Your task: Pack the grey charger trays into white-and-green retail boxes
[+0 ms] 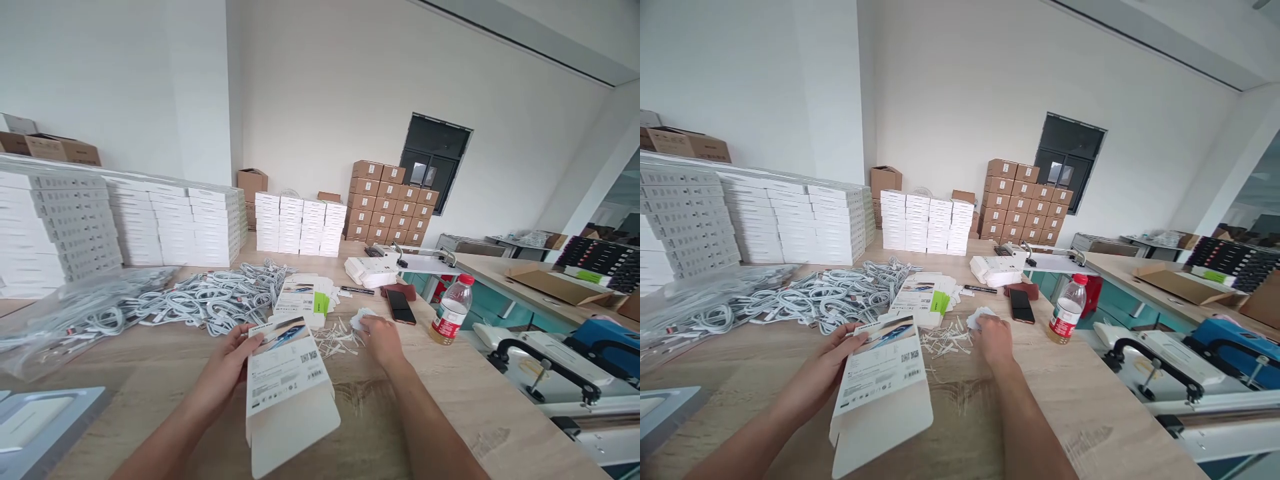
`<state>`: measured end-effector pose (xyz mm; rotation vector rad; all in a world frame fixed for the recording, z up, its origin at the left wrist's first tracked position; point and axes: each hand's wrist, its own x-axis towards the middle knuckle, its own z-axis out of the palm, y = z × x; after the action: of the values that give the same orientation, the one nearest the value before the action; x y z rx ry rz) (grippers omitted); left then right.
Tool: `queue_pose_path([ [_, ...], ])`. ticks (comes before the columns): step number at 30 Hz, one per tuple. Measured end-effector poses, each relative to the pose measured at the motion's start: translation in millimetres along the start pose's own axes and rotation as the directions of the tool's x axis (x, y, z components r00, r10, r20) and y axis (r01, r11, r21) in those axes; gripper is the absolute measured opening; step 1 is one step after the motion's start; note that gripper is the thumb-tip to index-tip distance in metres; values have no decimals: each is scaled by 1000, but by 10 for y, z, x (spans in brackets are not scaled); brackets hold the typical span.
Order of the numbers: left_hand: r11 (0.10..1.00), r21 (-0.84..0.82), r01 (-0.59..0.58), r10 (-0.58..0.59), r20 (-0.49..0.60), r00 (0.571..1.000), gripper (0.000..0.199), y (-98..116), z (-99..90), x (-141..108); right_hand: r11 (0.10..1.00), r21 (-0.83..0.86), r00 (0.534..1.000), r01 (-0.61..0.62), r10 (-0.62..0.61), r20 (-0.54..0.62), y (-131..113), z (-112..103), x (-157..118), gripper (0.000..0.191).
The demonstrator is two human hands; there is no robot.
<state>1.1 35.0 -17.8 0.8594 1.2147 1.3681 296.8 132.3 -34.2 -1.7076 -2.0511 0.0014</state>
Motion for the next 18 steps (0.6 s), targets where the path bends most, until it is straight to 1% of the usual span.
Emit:
queue_pose_path([
  [1,999,-26,20,-21,-15,1000,42,-9,-16,15,1000,1,1000,7,-7,-2,8,2,-1,20],
  [4,994,-89,60,-65,-56,996,35,-20,-47,45,1000,-1,999,16,-16,-37,15,8,-5,29],
  [7,990,-121,73,-80,-53,995,26,-15,-58,62,999,41,995,8,-4,-96,56,29,3,24],
  [10,992,-112,64,-68,-32,997,18,-21,-67,82,994,107,984,28,-8,-179,112,37,23,23],
  [12,994,-97,55,-58,-37,998,13,-35,-75,102,989,135,970,57,-22,-244,114,16,38,28],
  [13,995,-88,52,-57,-47,997,12,-42,-78,112,981,180,957,69,-14,-290,95,-5,42,32],
  [14,995,-81,52,-57,-61,996,11,-49,-80,121,962,259,939,83,11,-343,60,-31,41,36],
  [15,996,-76,52,-58,-77,995,11,-55,-81,129,925,365,920,105,49,-388,10,-64,33,38],
  [16,996,-74,52,-58,-95,994,11,-59,-81,134,864,484,903,135,93,-419,-54,-101,15,40],
  [18,996,-78,47,-56,-120,991,12,-63,-82,136,691,693,891,205,161,-425,-206,-185,-58,39],
])
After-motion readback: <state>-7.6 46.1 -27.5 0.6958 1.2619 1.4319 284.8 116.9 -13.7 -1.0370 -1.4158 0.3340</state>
